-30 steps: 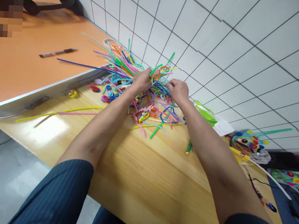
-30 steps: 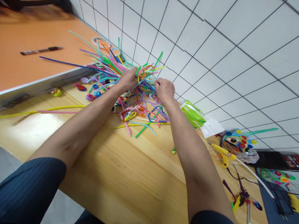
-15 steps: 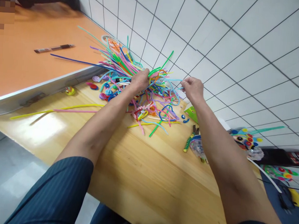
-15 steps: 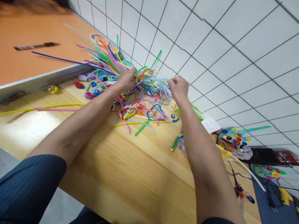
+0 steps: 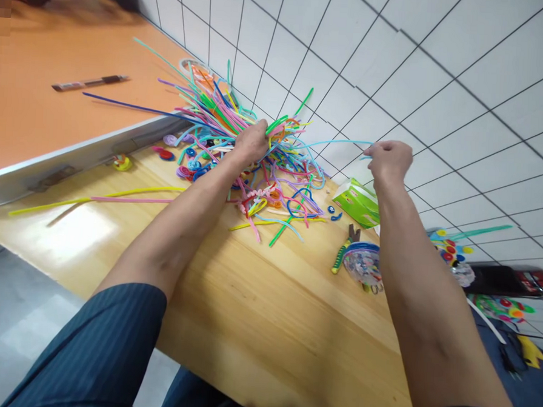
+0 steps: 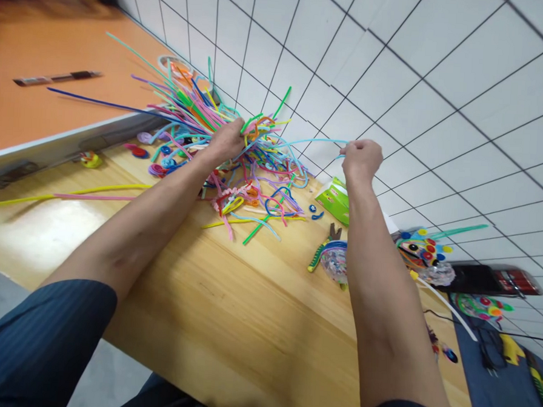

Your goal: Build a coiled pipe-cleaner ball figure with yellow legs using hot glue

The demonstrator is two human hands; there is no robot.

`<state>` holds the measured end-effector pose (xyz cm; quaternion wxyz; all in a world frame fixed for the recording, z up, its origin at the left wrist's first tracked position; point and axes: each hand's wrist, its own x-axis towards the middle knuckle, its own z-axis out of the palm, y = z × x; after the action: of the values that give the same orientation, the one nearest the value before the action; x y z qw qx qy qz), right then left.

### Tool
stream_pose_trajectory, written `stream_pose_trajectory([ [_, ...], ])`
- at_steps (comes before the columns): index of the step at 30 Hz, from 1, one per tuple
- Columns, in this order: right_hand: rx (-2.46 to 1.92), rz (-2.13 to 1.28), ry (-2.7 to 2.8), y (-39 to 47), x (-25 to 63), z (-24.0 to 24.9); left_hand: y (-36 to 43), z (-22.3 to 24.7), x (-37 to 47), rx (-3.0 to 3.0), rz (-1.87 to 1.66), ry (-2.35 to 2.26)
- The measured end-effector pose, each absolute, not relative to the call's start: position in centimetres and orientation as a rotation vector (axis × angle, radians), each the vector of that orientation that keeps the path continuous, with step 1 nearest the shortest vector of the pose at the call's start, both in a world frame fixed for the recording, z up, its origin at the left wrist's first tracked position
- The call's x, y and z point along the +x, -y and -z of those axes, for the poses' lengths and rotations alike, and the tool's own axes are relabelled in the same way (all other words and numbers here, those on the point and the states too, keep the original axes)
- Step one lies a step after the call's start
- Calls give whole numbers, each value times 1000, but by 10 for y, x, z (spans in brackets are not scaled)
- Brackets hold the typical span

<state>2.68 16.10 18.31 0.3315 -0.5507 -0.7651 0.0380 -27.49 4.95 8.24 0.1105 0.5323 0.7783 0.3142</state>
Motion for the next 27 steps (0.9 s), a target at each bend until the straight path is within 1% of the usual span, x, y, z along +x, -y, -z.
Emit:
stream_pose_trajectory([
  [3, -1420, -169, 1754, -151, 17, -188, -49, -83, -274, 1578, -930, -2296],
  [6, -1325, -186, 1702, -141, -2, -183, -49, -83, -274, 1571, -951, -2300],
  [9, -1240, -166, 1847, -137, -22, -164, -50, -82, -273, 1559, -952, -2333],
  [13, -1203, -31, 2301, -138, -46, -128, -50, -81, -273, 1545, -945, -2357],
  [16, -1209, 26, 2431, -137, -58, -110, -50, -81, -274, 1559, -941, -2348],
  [20, -1261, 11, 2473, -131, -65, -106, -49, -83, -273, 1573, -942, -2354],
  [27, -1306, -8, 2433, -123, -56, -117, -47, -84, -272, 1586, -915, -2334],
])
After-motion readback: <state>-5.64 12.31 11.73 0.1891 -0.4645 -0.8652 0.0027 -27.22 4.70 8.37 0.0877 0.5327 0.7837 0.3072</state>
